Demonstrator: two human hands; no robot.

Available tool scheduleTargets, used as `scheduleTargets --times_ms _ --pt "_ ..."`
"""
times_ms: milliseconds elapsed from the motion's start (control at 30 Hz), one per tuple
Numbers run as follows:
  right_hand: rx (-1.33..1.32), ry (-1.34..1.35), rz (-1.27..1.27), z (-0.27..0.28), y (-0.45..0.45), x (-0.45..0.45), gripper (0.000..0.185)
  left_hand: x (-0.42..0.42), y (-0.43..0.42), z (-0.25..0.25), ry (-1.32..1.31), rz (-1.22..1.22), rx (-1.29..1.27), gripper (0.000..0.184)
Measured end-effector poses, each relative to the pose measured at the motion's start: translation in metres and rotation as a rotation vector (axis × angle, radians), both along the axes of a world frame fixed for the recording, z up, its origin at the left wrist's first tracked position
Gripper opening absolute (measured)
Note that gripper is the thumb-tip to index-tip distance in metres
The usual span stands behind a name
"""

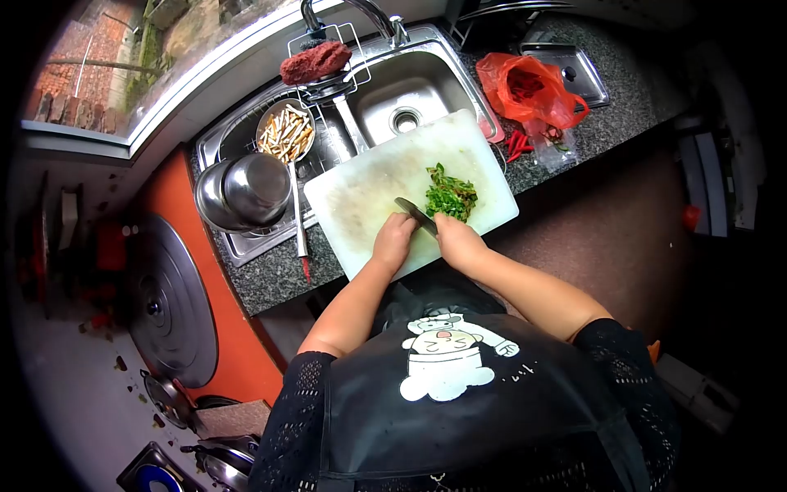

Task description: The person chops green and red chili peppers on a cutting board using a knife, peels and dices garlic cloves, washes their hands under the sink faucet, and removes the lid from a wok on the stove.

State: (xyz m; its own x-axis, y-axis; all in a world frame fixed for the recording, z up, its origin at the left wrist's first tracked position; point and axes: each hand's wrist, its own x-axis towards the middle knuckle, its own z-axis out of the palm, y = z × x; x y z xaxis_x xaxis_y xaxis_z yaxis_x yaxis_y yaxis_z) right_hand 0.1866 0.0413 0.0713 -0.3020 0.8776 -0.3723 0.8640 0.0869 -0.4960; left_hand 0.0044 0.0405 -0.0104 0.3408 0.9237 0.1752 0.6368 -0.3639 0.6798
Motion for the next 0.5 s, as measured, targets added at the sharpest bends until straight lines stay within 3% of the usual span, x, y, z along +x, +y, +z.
scheduleTargets --times_ms 167,300,500 --pt "0.100 0.063 -0.065 -0.023 0.010 -0.023 0.018 -0.007 -0.002 -0.008 -0.057 -0.031 0.029 0.017" --pt "0.181 0.169 -0.063 -0.008 0.007 -0.009 0.022 -0.013 0.003 0.011 -0.091 0.028 0.019 0.015" --pt "0.014 -0.078 0.075 0.031 -0.007 -0.006 0.022 -0.022 -0.009 0.023 0.018 0.021 -0.034 0.013"
